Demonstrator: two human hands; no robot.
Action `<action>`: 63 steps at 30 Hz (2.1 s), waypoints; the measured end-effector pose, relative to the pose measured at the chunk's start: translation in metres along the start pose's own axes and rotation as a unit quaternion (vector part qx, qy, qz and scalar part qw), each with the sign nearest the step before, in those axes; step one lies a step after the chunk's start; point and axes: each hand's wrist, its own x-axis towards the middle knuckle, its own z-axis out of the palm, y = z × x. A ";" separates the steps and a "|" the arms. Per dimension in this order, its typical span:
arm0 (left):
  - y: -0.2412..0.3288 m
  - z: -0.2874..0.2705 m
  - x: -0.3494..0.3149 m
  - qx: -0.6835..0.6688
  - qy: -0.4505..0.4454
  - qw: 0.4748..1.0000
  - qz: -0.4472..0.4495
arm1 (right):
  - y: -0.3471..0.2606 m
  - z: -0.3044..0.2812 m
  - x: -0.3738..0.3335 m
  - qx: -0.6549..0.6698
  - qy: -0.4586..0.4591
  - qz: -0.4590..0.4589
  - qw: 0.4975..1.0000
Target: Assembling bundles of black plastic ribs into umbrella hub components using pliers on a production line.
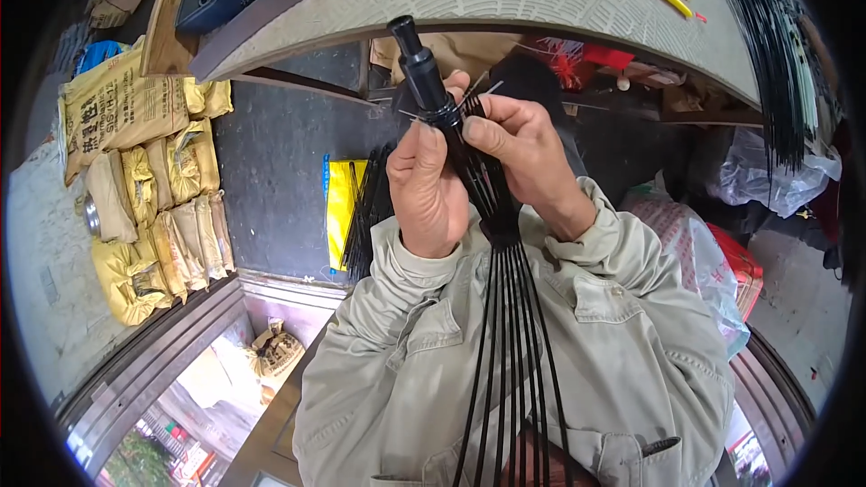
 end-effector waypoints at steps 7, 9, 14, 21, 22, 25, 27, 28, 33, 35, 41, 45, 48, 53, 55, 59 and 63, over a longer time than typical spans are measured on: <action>-0.005 0.004 0.001 -0.009 0.020 1.000 -0.001 | -0.005 0.000 -0.002 -0.043 0.027 -0.011 0.999; -0.007 0.000 0.002 -0.013 -0.011 1.000 0.010 | -0.003 -0.004 0.005 -0.019 0.007 0.003 1.000; -0.011 0.002 0.004 0.016 0.002 0.997 0.072 | 0.003 -0.002 0.012 0.009 -0.018 0.005 1.000; -0.003 -0.003 0.005 0.140 -0.006 0.987 0.083 | -0.002 -0.011 0.017 0.082 -0.082 0.077 0.990; 0.000 -0.003 0.005 0.148 0.005 0.987 0.062 | -0.002 -0.010 0.016 0.096 -0.091 0.093 0.987; 0.011 -0.004 0.006 0.113 -0.009 0.993 -0.015 | -0.001 -0.011 0.014 0.125 -0.112 0.094 0.981; 0.017 -0.005 0.008 0.148 -0.020 0.988 -0.029 | -0.002 -0.006 0.013 0.107 -0.102 0.059 0.987; 0.019 -0.002 0.011 0.181 -0.031 0.982 -0.042 | -0.005 -0.002 0.015 0.087 -0.092 0.024 0.992; 0.010 0.005 0.004 0.094 -0.066 0.988 0.100 | -0.024 0.011 0.026 -0.059 -0.021 -0.266 0.962; 0.007 0.021 0.009 0.172 -0.063 0.958 0.220 | -0.022 0.019 0.030 -0.080 -0.010 -0.308 0.948; 0.027 0.030 0.020 0.137 0.055 0.946 0.288 | -0.006 0.034 0.031 -0.183 0.021 -0.366 0.912; 0.034 0.013 0.014 0.121 0.096 0.964 0.216 | 0.011 0.032 0.035 -0.232 -0.006 -0.373 0.898; 0.031 0.000 0.012 0.142 0.102 0.954 0.243 | 0.018 0.040 0.032 -0.201 0.004 -0.275 0.940; 0.040 -0.020 0.006 0.096 0.132 0.955 0.249 | 0.027 0.040 0.039 -0.135 -0.057 -0.219 0.965; 0.038 -0.025 0.003 0.100 0.144 0.954 0.245 | 0.030 0.038 0.036 -0.173 -0.057 -0.223 0.958; 0.035 -0.030 -0.002 0.122 0.154 0.948 0.252 | 0.040 0.040 0.032 -0.227 -0.026 -0.284 0.931; 0.033 -0.028 -0.004 0.148 0.158 0.944 0.250 | 0.033 0.038 0.031 -0.297 0.004 -0.344 0.891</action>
